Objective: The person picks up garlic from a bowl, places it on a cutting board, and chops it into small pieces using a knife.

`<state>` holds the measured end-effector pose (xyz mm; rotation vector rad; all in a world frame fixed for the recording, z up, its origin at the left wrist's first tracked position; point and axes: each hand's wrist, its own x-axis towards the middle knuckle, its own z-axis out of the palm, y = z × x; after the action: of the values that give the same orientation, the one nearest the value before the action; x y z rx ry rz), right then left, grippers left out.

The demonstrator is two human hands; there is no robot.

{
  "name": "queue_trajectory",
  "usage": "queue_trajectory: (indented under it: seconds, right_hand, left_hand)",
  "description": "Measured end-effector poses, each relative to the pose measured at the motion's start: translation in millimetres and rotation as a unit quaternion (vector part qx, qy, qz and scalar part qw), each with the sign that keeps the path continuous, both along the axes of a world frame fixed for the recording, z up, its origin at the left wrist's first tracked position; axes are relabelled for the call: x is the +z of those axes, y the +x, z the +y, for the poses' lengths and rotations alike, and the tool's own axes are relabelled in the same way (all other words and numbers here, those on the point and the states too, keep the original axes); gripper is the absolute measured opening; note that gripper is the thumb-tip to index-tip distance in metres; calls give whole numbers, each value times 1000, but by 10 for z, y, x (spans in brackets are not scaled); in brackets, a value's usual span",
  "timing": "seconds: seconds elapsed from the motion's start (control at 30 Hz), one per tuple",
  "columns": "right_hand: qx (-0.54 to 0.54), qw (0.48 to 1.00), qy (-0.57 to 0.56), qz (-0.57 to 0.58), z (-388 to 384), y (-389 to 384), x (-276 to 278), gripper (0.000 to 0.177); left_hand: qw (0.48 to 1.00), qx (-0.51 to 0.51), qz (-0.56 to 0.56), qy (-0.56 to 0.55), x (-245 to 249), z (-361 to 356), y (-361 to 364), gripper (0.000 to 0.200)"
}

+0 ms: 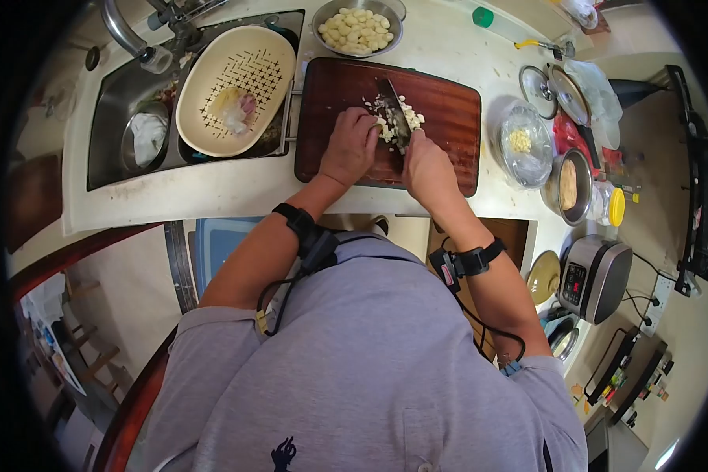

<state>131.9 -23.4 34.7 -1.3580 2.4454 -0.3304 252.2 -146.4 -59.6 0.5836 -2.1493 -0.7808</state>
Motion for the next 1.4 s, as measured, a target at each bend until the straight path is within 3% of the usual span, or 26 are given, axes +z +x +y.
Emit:
queue_trajectory:
  seconds: [0.17,0.37,0.53,0.8,1.07,1.17,1.4]
  right_hand:
    - [21,998,-56,-6,1,-6,213,16]
    - [21,999,-23,-19,-29,4,-86,15]
    - [10,1000,-12,-25,-86,-13,263,15]
    - [20,998,-42,-41,-53,29,-8,15]
    - [25,998,-44,-21,-61,-26,294,17]
    - [26,999,5,-31,-71,-35,203,16]
    - [13,998,-47,-40,-8,-45,36,16]
  left_hand:
    - [1000,-7,8,19,56,-11,-6,19]
    - [1000,-4,7,4,30,-23,-13,20]
    - [1000,-3,11,10,60,-38,-46,20]
    - [1000,1,9,10,24,13,-1,21]
    - [1000,4,6,9,10,-8,-29,21]
    - [1000,4,6,5,50,-5,-22,20]
    - [1000,1,-2,9,-5,-2,-49,22]
